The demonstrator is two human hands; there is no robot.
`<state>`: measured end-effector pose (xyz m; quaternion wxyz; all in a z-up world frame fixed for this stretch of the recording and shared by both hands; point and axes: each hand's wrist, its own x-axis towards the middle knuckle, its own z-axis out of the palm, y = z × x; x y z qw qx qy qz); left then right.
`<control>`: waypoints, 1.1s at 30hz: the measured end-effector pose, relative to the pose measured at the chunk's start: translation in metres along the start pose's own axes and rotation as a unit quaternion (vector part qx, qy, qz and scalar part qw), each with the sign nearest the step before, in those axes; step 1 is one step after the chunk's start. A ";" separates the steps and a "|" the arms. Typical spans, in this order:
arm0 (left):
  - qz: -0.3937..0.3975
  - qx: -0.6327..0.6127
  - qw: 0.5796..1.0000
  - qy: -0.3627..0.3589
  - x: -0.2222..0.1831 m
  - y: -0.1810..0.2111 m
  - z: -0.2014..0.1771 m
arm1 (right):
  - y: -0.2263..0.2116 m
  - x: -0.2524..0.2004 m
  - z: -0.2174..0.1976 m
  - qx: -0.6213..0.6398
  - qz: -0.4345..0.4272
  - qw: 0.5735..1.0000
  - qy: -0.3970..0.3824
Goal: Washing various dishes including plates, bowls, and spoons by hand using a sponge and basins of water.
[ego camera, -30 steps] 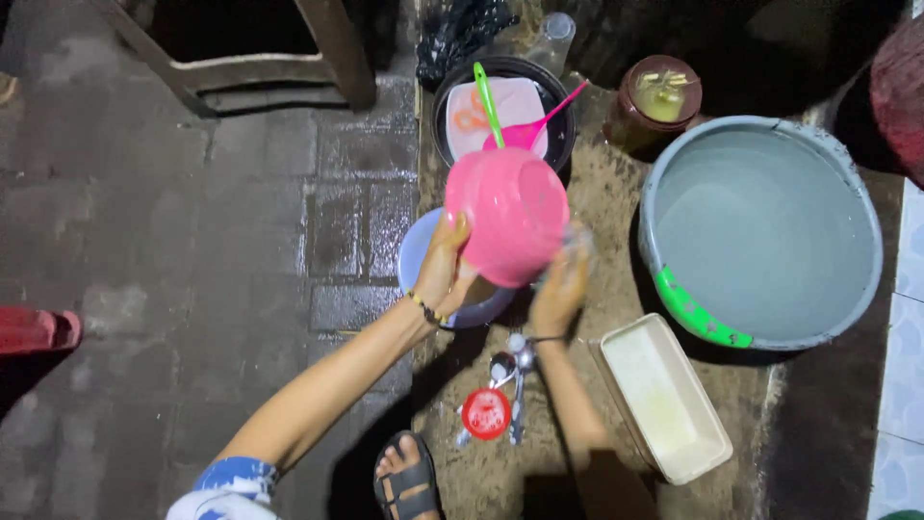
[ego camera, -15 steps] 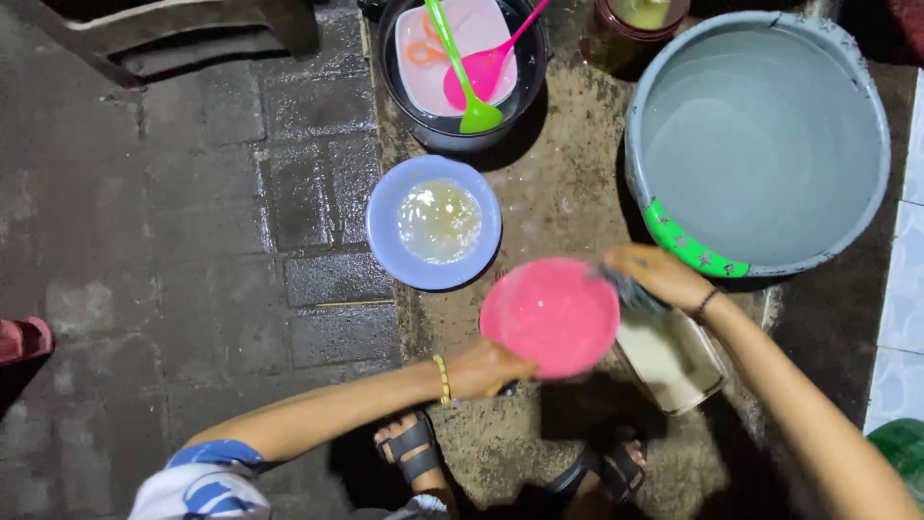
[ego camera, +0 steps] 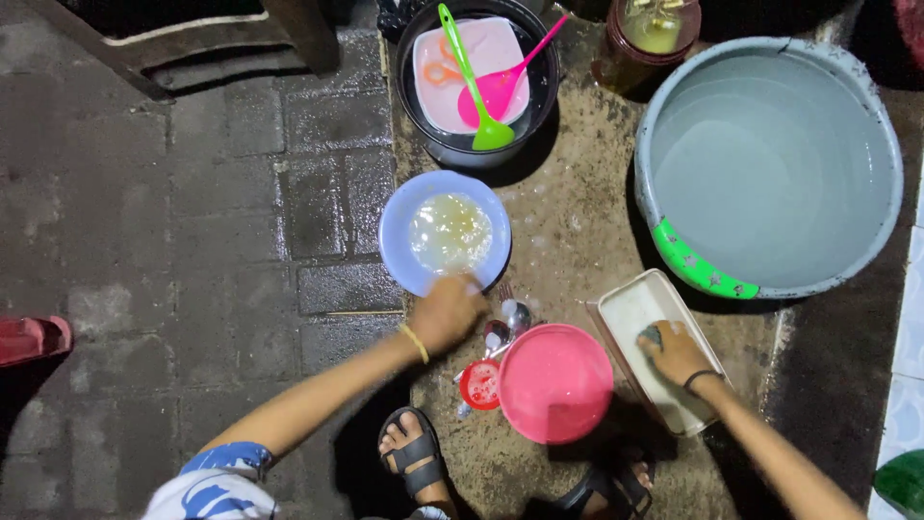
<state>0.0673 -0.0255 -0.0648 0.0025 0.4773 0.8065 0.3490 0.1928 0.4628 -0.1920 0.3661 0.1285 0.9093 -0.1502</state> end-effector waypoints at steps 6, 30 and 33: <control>-0.491 0.270 0.828 0.011 -0.032 -0.126 -0.025 | -0.041 -0.036 -0.001 -0.283 -0.105 0.949 0.093; -0.573 0.219 0.790 0.022 -0.010 -0.132 -0.026 | -0.055 -0.027 -0.028 -0.248 -0.107 0.962 -0.037; -0.536 0.241 0.803 0.093 -0.006 -0.124 -0.019 | -0.054 -0.028 -0.026 -0.245 -0.097 0.964 -0.048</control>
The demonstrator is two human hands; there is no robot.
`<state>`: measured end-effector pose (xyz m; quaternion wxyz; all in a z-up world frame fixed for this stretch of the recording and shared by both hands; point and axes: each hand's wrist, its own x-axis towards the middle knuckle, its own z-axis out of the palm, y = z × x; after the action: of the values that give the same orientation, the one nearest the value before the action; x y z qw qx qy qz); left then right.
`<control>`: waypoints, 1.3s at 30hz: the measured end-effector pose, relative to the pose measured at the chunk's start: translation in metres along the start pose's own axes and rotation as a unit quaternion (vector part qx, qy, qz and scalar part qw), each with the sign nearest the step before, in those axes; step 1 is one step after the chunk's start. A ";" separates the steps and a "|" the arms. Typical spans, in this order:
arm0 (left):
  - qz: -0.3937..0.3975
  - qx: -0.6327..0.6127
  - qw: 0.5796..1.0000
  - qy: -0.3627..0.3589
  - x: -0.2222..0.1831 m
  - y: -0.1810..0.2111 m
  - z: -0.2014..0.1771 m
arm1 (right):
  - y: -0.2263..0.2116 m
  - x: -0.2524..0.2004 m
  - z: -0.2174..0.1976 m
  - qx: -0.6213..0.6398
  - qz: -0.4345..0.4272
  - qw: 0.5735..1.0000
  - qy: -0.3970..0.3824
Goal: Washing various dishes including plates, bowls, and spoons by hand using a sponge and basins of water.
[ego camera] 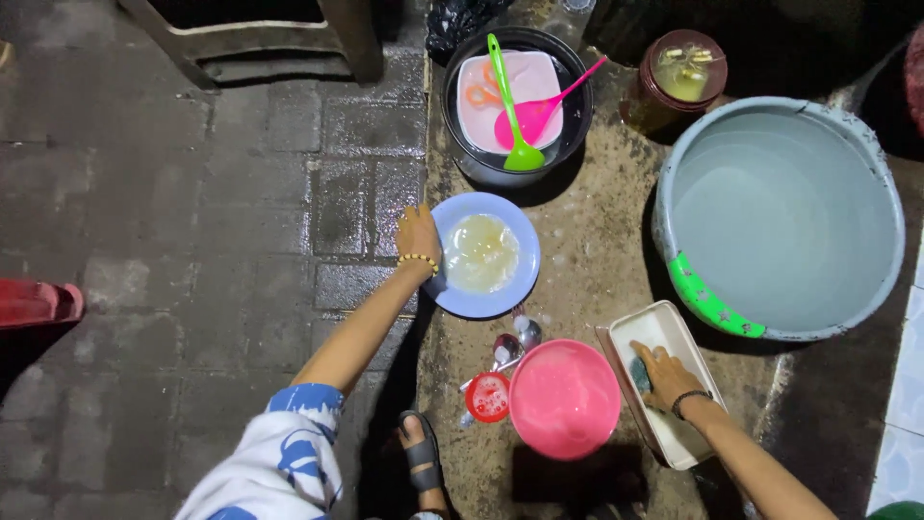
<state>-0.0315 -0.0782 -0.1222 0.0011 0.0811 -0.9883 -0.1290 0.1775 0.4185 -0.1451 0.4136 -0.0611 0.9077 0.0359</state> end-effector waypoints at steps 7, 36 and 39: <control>0.079 0.129 0.979 0.139 0.014 -0.010 0.032 | -0.004 -0.001 -0.003 0.001 0.003 1.000 0.001; 0.323 0.157 0.931 0.070 -0.112 0.075 -0.135 | -0.231 -0.042 -0.279 0.532 -0.314 0.716 0.325; 0.339 0.141 0.924 0.111 -0.120 0.078 -0.138 | -0.248 -0.057 -0.287 0.574 -0.318 0.670 0.346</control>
<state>0.0772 -0.0198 0.0333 0.1426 -0.2459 -0.9583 0.0295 0.0351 0.1440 0.0826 0.0097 -0.1050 0.7528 -0.6498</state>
